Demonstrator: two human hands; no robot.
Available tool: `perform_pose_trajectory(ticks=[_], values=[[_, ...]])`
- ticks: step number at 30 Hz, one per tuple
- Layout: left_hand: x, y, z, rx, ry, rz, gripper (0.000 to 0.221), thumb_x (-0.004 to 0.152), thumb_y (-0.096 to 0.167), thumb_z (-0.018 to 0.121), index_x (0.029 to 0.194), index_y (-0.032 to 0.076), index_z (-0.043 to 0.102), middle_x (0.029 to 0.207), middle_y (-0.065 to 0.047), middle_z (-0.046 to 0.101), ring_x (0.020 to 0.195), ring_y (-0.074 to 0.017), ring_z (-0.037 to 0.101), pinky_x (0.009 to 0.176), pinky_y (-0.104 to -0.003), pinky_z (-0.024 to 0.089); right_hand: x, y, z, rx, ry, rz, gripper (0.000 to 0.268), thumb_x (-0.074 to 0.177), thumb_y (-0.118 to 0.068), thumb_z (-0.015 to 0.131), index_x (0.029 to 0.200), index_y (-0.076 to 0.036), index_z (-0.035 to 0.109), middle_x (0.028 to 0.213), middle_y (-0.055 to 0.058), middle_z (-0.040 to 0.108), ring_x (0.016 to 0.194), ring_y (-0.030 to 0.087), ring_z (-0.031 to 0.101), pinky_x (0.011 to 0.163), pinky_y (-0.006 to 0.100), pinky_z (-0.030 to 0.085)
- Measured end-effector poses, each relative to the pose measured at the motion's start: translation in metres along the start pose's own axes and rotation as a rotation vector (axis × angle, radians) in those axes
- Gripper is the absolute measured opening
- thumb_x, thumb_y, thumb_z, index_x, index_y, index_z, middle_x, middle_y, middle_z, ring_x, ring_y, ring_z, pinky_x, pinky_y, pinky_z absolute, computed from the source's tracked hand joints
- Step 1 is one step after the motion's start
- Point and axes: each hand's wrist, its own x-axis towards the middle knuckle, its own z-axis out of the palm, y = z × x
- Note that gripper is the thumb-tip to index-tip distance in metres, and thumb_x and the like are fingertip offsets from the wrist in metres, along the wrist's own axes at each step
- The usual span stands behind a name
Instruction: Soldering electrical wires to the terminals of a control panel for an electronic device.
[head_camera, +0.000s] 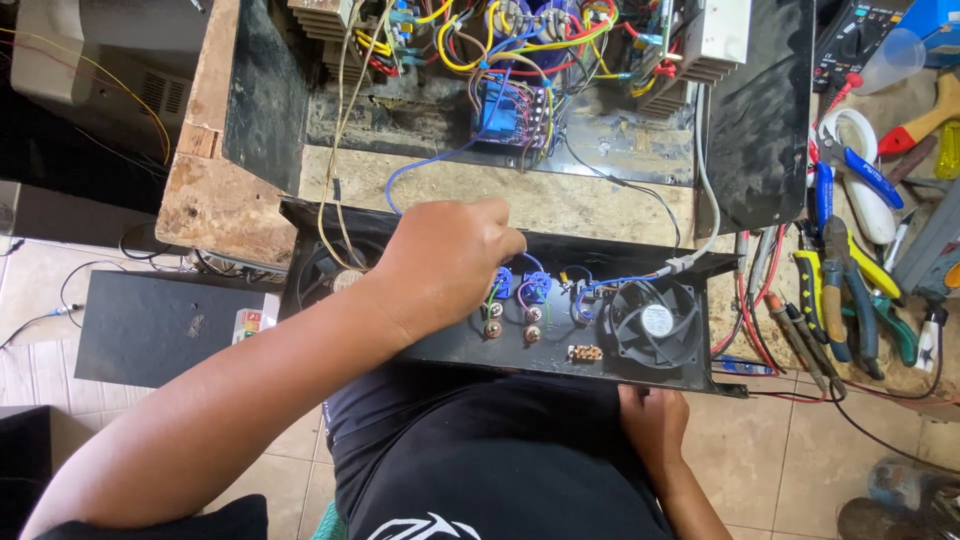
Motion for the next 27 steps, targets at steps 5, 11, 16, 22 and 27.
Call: perform_pose_trajectory(ticks=[5,11,16,22,27], values=[[-0.003,0.006,0.002,-0.059,-0.032,0.148,0.009,0.082,0.002,0.060,0.083,0.008,0.067,0.084,-0.010,0.056,0.081,-0.0359,0.057,0.049,-0.052,0.048,0.000,0.005,0.004,-0.020,0.027,-0.037,0.037,0.085,-0.023,0.066,0.056,-0.002,0.054,0.060,0.015,0.066,0.056,0.036,0.059,0.058,0.050,0.042],[-0.010,0.006,0.004,-0.073,-0.014,0.151,0.020,0.091,0.028,0.078,0.084,0.012,0.069,0.087,-0.007,0.060,0.088,-0.0323,0.059,0.063,-0.048,0.052,-0.001,0.008,0.006,-0.004,0.054,-0.060,0.039,0.086,-0.023,0.069,0.057,-0.004,0.050,0.058,0.014,0.061,0.053,0.035,0.053,0.055,0.049,0.040],[-0.013,0.005,0.007,-0.062,-0.004,0.116,0.022,0.092,0.025,0.076,0.080,0.010,0.065,0.081,-0.009,0.059,0.083,-0.0343,0.060,0.065,-0.049,0.052,-0.001,0.010,0.010,-0.015,0.052,-0.031,0.041,0.087,-0.027,0.069,0.058,-0.005,0.050,0.059,0.013,0.062,0.057,0.037,0.055,0.057,0.050,0.042],[-0.014,0.007,0.004,0.015,-0.010,0.031,0.013,0.092,0.016,0.066,0.081,0.012,0.061,0.075,-0.008,0.059,0.073,-0.0357,0.062,0.047,-0.050,0.047,-0.002,0.006,0.006,0.010,0.047,-0.027,0.042,0.087,-0.026,0.069,0.056,-0.005,0.049,0.056,0.012,0.060,0.053,0.034,0.054,0.054,0.049,0.039],[-0.015,0.007,0.003,0.079,0.003,0.051,0.015,0.078,0.000,0.063,0.081,0.015,0.059,0.072,-0.005,0.054,0.062,-0.0352,0.061,0.038,-0.048,0.042,-0.001,0.007,0.007,0.011,0.014,-0.004,0.046,0.088,-0.028,0.070,0.052,-0.007,0.051,0.053,0.006,0.058,0.051,0.027,0.053,0.051,0.044,0.039]])
